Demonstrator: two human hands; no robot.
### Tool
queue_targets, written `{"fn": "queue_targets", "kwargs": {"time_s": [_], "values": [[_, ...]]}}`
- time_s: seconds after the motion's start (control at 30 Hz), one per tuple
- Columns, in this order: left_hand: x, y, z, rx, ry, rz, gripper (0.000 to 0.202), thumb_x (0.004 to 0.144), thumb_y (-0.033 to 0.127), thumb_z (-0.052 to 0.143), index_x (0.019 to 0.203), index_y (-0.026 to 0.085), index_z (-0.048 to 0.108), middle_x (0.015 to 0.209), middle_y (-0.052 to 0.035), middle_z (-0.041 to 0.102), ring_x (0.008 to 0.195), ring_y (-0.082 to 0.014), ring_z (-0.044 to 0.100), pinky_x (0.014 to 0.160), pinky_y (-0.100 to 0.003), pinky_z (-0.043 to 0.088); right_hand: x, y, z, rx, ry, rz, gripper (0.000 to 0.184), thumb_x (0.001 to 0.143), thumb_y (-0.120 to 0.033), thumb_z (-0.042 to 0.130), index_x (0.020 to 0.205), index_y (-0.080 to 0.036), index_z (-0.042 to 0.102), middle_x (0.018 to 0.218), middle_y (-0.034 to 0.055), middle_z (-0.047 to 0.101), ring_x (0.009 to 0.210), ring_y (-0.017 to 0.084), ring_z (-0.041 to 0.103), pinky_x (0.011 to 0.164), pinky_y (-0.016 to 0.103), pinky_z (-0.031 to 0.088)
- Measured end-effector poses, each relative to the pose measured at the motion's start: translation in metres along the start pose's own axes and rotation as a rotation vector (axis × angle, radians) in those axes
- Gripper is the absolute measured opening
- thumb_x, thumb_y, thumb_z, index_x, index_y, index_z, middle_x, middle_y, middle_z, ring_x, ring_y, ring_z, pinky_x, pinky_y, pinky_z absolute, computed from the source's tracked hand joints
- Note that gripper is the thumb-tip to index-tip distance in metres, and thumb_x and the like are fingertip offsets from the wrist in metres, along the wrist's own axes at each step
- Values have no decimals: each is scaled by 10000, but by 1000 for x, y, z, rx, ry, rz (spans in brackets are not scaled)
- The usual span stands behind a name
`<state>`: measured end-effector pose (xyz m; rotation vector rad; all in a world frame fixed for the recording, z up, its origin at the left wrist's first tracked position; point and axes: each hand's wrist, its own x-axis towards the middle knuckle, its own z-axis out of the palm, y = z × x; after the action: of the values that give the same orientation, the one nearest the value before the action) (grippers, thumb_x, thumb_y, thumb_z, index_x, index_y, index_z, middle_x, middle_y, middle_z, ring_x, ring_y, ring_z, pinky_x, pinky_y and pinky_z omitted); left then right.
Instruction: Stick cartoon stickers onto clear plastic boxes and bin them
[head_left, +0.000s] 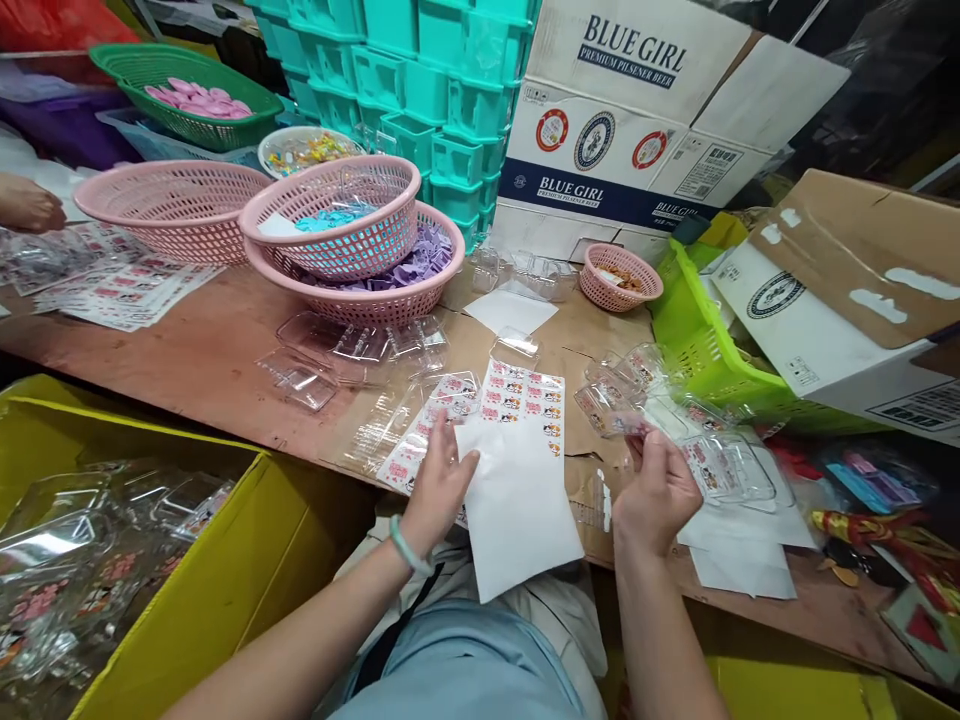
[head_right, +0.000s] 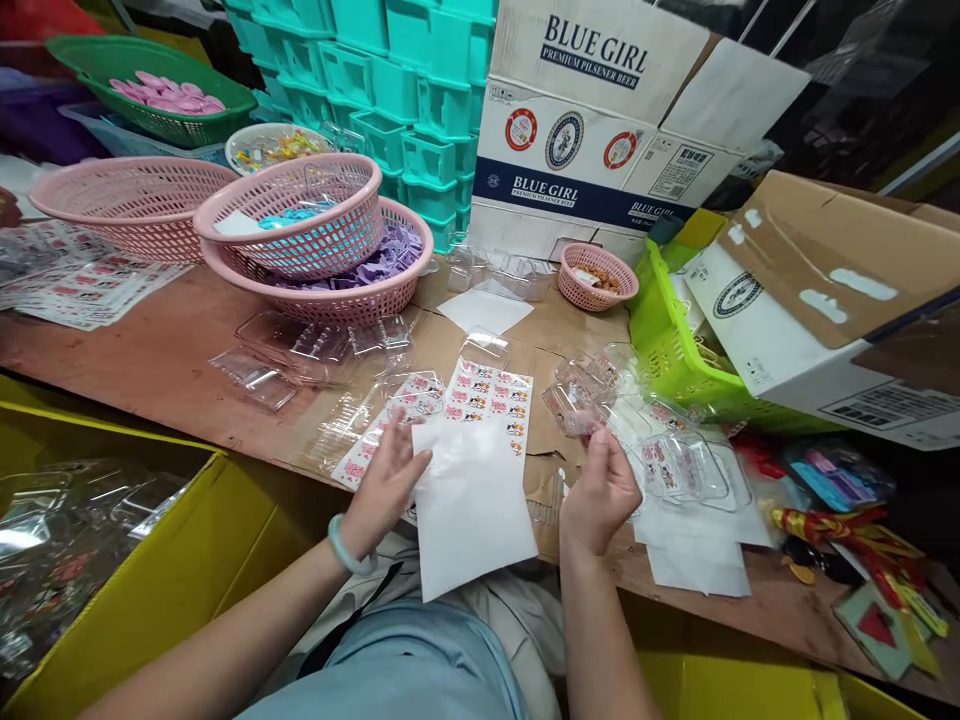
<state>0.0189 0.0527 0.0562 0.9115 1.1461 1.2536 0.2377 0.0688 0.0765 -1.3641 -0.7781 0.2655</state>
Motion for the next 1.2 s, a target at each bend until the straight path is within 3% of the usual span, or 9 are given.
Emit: {"fn": "queue_targets", "kwargs": {"time_s": [0.1, 0.27, 0.4, 0.57, 0.73, 0.83, 0.93, 1.07, 1.2], "values": [[-18, 3, -3, 255, 131, 271, 407, 835, 326, 634, 1224, 249, 545, 1434, -94, 421, 1358, -248, 366, 1126, -406, 295, -28, -10, -1, -249, -286, -330, 269, 902, -277, 546, 1133, -238, 678, 1139, 65, 698, 1073, 258, 652, 1023, 487, 473], [-23, 7, 0, -109, -258, -179, 257, 847, 409, 616, 942, 178, 676, 1023, -85, 672, 1019, -235, 609, 932, -377, 474, -82, -9, 14, -305, -787, -707, 471, 843, -144, 582, 1288, -295, 563, 1228, 62, 658, 1180, 274, 589, 1027, 519, 453], [-11, 11, -4, -198, -138, -264, 249, 798, 410, 675, 841, 165, 686, 929, -63, 672, 917, -191, 607, 865, -323, 494, -85, -7, 20, -183, -734, -217, 642, 800, -344, 688, 1383, -233, 440, 1393, 133, 507, 1263, 295, 493, 979, 488, 483], [0, 15, -19, 235, -280, 56, 238, 867, 389, 583, 890, 177, 691, 957, -85, 661, 930, -211, 613, 853, -342, 495, -67, -3, 22, 129, -880, 560, 326, 785, -450, 697, 973, -185, 694, 841, 47, 684, 729, 168, 623, 685, 301, 531], [48, 3, -47, 707, 97, 561, 477, 850, 319, 596, 1303, 198, 508, 1379, -139, 468, 1317, -278, 409, 1096, -455, 340, -62, 10, 27, 306, -573, 662, 274, 697, -419, 787, 853, -203, 722, 781, 3, 677, 684, 124, 597, 698, 273, 505], [81, -5, -61, 808, -14, 465, 636, 857, 354, 575, 1432, 210, 344, 1457, -145, 391, 1361, -286, 361, 1123, -490, 305, -66, 20, 33, 299, -616, 705, 292, 699, -440, 781, 826, -183, 727, 830, 34, 706, 775, 154, 636, 770, 304, 515], [92, -4, -62, 753, -53, 395, 627, 814, 381, 631, 1385, 230, 416, 1333, -115, 489, 1250, -265, 479, 1073, -457, 384, -70, 28, 44, 308, -581, 692, 311, 706, -452, 769, 851, -182, 721, 880, 42, 714, 859, 172, 646, 853, 336, 508], [66, 11, -49, 449, 80, 324, 569, 731, 407, 729, 1241, 227, 553, 1233, -88, 523, 1143, -232, 546, 973, -382, 478, -64, 28, 53, 332, -546, 668, 322, 707, -449, 765, 872, -178, 709, 854, 37, 705, 824, 169, 642, 837, 349, 507], [30, 15, -32, 73, -78, -137, 576, 725, 460, 730, 1211, 188, 584, 1178, -95, 586, 1044, -225, 600, 883, -370, 520, -52, 10, 46, 252, -427, 513, 292, 725, -436, 751, 867, -184, 708, 778, 3, 669, 705, 126, 583, 749, 295, 481]]}}
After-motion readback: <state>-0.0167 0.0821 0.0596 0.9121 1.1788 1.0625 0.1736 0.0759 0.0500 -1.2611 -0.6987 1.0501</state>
